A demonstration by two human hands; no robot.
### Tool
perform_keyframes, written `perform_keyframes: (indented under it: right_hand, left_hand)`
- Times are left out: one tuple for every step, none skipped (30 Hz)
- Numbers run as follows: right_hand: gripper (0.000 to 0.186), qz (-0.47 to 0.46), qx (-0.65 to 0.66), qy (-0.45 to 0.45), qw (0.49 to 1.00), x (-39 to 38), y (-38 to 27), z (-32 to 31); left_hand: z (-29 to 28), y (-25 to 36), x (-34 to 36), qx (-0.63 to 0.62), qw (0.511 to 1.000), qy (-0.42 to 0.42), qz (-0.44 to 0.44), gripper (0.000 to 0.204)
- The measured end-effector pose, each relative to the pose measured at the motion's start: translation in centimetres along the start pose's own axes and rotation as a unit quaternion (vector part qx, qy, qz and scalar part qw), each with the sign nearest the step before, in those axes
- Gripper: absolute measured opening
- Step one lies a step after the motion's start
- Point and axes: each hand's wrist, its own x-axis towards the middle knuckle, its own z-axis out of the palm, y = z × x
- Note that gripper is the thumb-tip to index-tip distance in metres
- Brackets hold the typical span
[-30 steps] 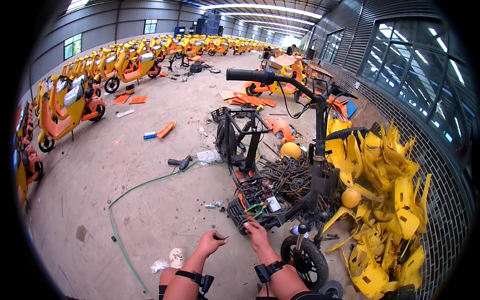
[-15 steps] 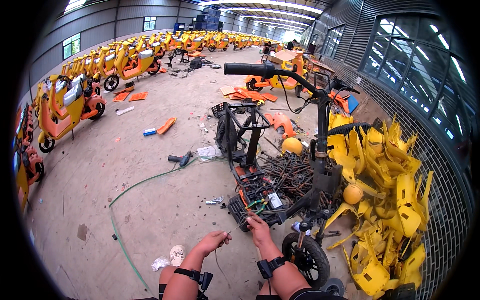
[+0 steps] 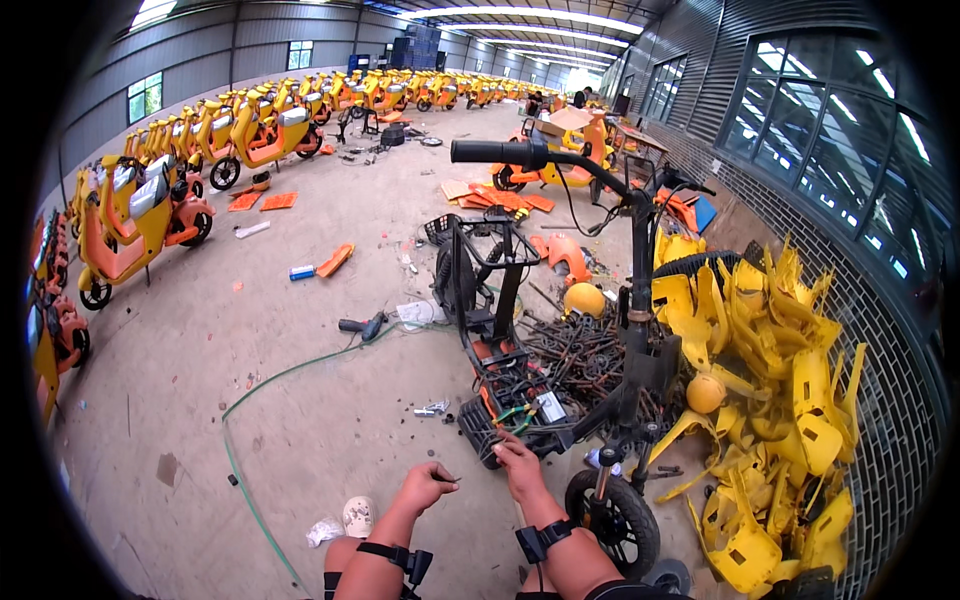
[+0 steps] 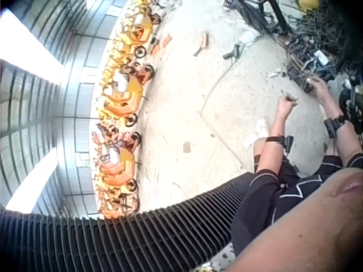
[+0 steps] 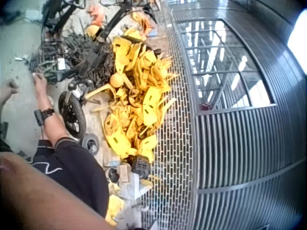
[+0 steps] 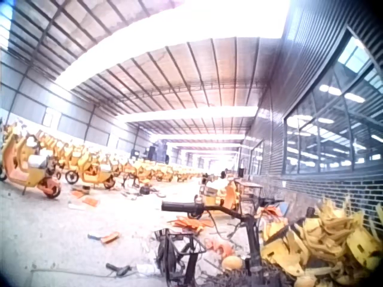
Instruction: The person strips the insulation from a wire using a pair of pliers and then handles several small connectors while working on an electric scooter frame in a large warehouse.
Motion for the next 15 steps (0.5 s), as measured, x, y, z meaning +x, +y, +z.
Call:
perform_keyframes:
  right_hand:
    - [0.01,-0.003,-0.01,-0.005,1.0,-0.7,-0.2,0.7]
    - [0.01,-0.006,-0.023,-0.008,1.0,-1.2,-0.6,0.9]
    - [0.011,-0.012,-0.027,-0.016,0.999,-1.3,-0.7,0.9]
    - [0.012,-0.013,-0.028,-0.02,0.999,-1.6,-1.1,1.1]
    - [0.013,-0.015,-0.026,-0.032,0.999,-1.8,-1.7,2.3]
    - [0.014,-0.019,-0.03,-0.035,0.999,-1.8,-2.3,2.2]
    - [0.015,-0.044,-0.051,-0.041,0.997,-1.9,-3.0,1.8]
    - [0.015,-0.053,-0.068,-0.048,0.995,-2.2,-3.9,2.0]
    - [0.015,-0.061,-0.085,-0.054,0.993,-2.7,-4.9,2.1]
    - [0.016,-0.069,-0.101,-0.06,0.991,-3.1,-5.8,2.2]
    - [0.015,-0.074,-0.107,-0.059,0.99,-3.2,-6.4,2.5]
    - [0.015,-0.071,-0.107,-0.061,0.99,-3.6,-7.1,2.7]
    - [0.016,-0.069,-0.106,-0.063,0.99,-4.1,-7.6,2.8]
    - [0.016,-0.066,-0.107,-0.06,0.99,-4.6,-8.3,2.7]
    - [0.015,-0.071,-0.108,-0.063,0.99,-4.4,-8.1,1.9]
  left_hand:
    - [-0.3,-0.4,0.0,-0.002,1.0,0.011,0.004,0.017]
    - [-0.1,-0.4,0.0,0.009,1.0,0.016,0.009,0.019]
    - [0.0,-0.2,-0.1,0.02,0.999,0.021,0.014,0.021]
    - [0.1,-0.4,-0.3,0.031,0.999,0.026,0.019,0.023]
    - [-0.8,-1.9,0.2,0.062,0.996,0.023,0.061,0.026]
    - [-0.3,-1.3,0.1,0.026,0.999,-0.019,0.038,0.026]
    - [0.2,-0.7,-0.3,-0.008,0.998,-0.062,0.016,0.027]
    - [0.3,-0.1,-1.2,-0.041,0.994,-0.103,-0.011,0.028]
    - [0.5,0.6,-2.0,-0.043,0.987,-0.156,-0.01,0.029]
    - [0.5,0.7,-2.1,-0.083,0.977,-0.196,-0.012,0.03]
    - [0.3,0.6,-2.4,-0.121,0.965,-0.234,-0.014,0.031]
    - [0.2,0.4,-2.6,-0.158,0.949,-0.272,-0.015,0.033]
    - [-0.1,-0.4,-2.4,-0.206,0.931,-0.3,-0.016,0.038]
    - [0.0,-0.2,-2.5,-0.223,0.928,-0.297,-0.028,0.036]
    - [0.1,0.0,-2.6,-0.24,0.925,-0.293,-0.04,0.034]
